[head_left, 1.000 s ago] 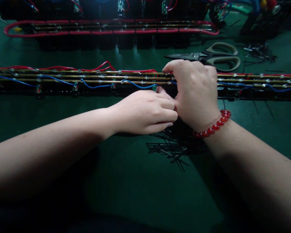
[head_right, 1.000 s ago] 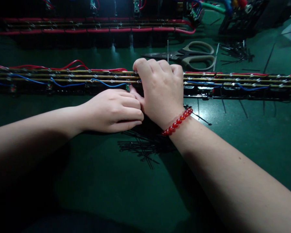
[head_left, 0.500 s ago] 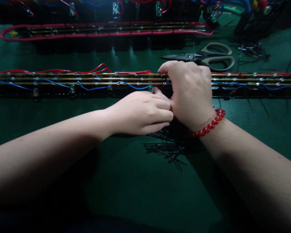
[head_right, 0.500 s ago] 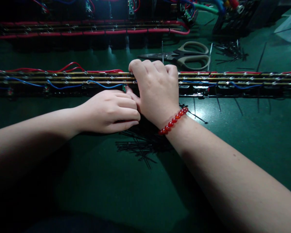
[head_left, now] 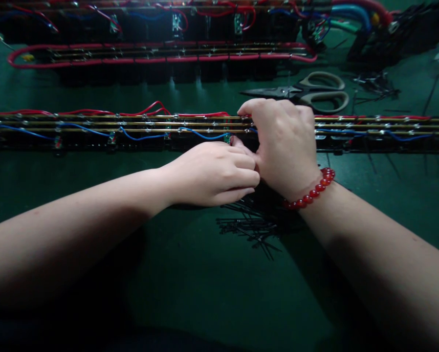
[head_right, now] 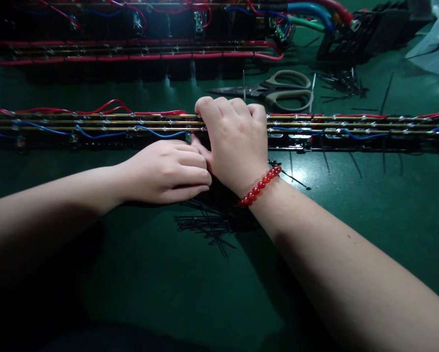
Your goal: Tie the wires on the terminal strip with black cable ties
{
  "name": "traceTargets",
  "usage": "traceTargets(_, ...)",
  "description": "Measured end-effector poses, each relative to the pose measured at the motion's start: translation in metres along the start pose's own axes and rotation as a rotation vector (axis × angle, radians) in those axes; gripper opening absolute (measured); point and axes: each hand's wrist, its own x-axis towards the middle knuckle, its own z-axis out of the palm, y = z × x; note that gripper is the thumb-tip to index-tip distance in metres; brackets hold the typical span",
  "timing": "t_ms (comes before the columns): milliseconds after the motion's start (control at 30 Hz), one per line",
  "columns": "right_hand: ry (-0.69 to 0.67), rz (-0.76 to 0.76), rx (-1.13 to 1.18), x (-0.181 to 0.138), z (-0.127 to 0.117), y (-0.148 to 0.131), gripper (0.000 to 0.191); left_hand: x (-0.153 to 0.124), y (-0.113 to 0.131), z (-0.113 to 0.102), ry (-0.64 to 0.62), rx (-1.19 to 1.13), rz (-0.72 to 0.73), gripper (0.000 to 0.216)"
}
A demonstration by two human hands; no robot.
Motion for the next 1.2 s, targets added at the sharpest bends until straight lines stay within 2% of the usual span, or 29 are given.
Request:
traceTargets(400,-0.065,0.032,-0.007,0.0008,-0.0015,-0.0016,0.036,-0.001,-0.0021,-0.0015,-0.02,0.036,0.053,0.021)
traceTargets(767,0.026,-0.007,0.026,0.0003,0.0018,0.0017,0.031,-0.0004,-0.0013,-0.0023,0.047,-0.048,0.033,0.027)
traceTargets(1200,0.034,-0.017,0.017,-0.0013,-0.0001,0.0017,0.031,-0.0007,-0.0009,-0.0017,0.111,-0.078,0.041,0.017)
